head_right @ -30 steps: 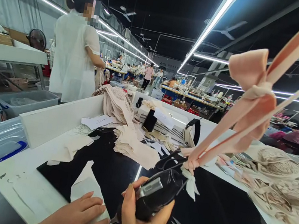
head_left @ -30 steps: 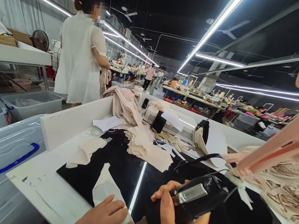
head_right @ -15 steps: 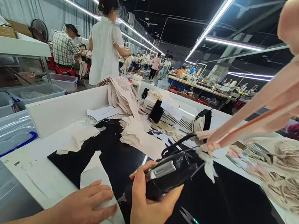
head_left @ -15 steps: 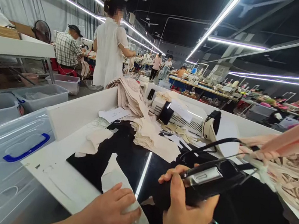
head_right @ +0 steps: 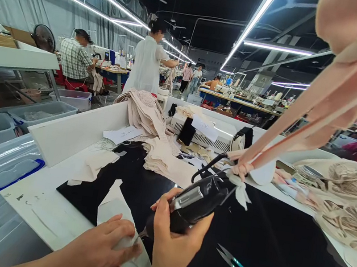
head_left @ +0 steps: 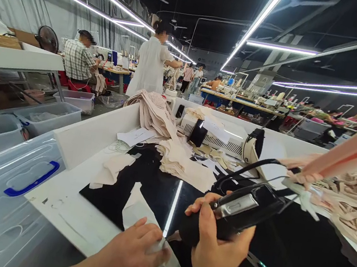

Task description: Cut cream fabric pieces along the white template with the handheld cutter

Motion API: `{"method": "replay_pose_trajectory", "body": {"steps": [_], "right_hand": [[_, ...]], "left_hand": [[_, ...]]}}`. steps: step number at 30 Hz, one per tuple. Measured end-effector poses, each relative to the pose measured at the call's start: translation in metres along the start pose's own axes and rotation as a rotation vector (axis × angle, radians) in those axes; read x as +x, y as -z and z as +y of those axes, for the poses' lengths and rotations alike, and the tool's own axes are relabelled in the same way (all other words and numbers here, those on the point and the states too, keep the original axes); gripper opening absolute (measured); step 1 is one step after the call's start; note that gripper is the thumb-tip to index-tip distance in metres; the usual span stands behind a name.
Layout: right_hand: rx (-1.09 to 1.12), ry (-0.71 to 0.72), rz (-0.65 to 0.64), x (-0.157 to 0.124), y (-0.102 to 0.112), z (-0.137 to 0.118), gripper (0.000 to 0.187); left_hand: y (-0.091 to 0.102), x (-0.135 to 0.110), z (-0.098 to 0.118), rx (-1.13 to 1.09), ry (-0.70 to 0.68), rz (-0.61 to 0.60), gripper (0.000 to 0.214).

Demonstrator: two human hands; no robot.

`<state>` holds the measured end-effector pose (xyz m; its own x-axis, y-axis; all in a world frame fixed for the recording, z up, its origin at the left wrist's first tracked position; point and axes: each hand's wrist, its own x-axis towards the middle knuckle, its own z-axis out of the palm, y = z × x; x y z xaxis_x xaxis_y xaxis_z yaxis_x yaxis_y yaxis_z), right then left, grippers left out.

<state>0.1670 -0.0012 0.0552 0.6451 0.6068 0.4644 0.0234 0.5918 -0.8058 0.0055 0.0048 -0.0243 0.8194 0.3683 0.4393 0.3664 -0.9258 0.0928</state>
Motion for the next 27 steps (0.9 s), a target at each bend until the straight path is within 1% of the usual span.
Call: {"method": "replay_pose_trajectory", "body": {"steps": [2, 5, 11, 15, 18, 22, 23, 25, 27], "right_hand": [[0.028, -0.012, 0.010, 0.000, -0.002, 0.002, 0.033], [0.040, -0.013, -0.014, -0.001, -0.005, 0.004, 0.032], [0.043, 0.028, -0.051, 0.001, -0.009, 0.005, 0.026], [0.029, 0.010, -0.036, 0.003, -0.006, 0.003, 0.028], [0.005, 0.019, -0.020, 0.006, -0.001, -0.001, 0.030], [-0.025, 0.017, -0.014, 0.011, 0.010, -0.005, 0.031], [-0.036, 0.009, -0.008, 0.012, 0.014, -0.005, 0.032], [-0.049, -0.009, 0.006, 0.015, 0.020, -0.006, 0.035], [-0.055, -0.025, 0.019, 0.016, 0.026, -0.005, 0.038]], "left_hand": [[0.000, -0.001, -0.001, 0.006, 0.005, -0.012, 0.067], [-0.002, -0.002, -0.002, 0.018, 0.011, -0.027, 0.062], [-0.005, -0.002, -0.004, 0.024, 0.003, 0.002, 0.058], [-0.006, -0.004, -0.004, 0.002, 0.009, -0.002, 0.058], [0.004, -0.003, -0.005, -0.059, 0.024, -0.034, 0.056], [0.031, 0.005, -0.011, -0.232, 0.136, -0.162, 0.022], [0.038, 0.007, -0.014, -0.275, 0.142, -0.201, 0.021], [0.044, 0.010, -0.021, -0.321, 0.110, -0.245, 0.020], [0.042, 0.010, -0.027, -0.296, 0.066, -0.229, 0.024]]}}
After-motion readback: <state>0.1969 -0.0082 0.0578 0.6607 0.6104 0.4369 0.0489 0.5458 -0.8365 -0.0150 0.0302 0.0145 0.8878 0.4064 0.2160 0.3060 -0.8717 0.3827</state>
